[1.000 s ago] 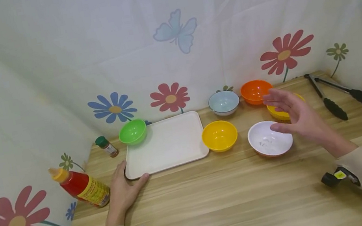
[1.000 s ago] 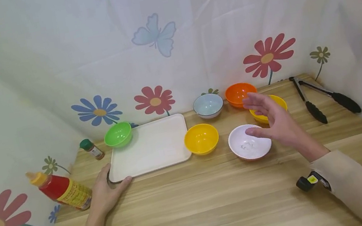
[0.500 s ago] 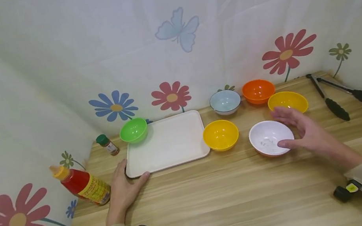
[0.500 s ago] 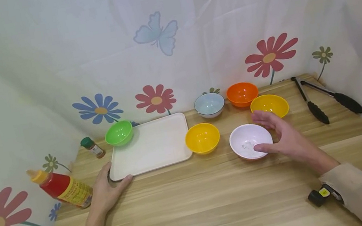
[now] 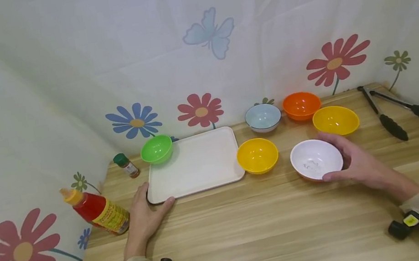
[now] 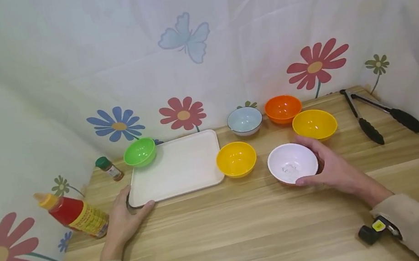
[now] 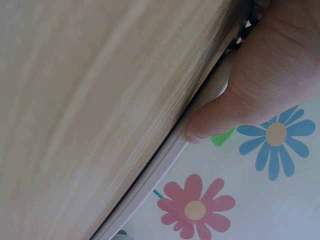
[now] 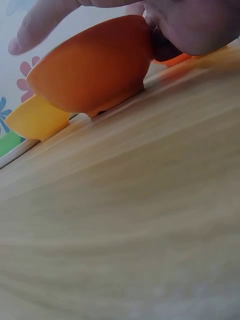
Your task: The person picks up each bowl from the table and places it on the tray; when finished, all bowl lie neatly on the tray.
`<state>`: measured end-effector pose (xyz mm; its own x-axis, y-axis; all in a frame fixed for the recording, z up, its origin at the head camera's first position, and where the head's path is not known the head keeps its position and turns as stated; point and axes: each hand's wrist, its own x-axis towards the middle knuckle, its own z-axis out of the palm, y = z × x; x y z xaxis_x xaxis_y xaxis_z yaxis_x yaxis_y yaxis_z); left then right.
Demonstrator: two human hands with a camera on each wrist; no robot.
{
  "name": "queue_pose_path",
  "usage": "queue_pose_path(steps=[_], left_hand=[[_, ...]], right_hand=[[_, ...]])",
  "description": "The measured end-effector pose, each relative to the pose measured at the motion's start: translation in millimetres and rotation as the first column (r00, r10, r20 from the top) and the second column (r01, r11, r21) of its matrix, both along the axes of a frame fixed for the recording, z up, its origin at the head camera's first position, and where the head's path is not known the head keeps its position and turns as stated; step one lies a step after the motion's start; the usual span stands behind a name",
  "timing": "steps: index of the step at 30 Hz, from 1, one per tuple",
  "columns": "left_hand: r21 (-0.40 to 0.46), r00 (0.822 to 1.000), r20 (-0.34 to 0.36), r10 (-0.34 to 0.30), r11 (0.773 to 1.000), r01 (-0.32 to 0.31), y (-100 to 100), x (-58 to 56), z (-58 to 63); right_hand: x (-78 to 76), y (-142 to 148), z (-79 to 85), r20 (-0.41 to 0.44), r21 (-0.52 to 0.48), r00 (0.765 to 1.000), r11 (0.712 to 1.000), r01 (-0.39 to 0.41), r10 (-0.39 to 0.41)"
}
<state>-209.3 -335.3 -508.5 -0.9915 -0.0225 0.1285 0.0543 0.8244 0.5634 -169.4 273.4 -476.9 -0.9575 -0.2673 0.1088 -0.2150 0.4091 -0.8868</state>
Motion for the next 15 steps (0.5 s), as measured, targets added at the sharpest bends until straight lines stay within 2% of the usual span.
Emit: queue_pose_path(steps=[15], left_hand=[[-0.003,1.0,-0.004,-0.005,1.0,0.005,-3.9,-2.3,-3.2]], right_hand=[[-0.8,1.6,-6.7,0.043,0.088,0.999,0.996,0.017,-0.021]])
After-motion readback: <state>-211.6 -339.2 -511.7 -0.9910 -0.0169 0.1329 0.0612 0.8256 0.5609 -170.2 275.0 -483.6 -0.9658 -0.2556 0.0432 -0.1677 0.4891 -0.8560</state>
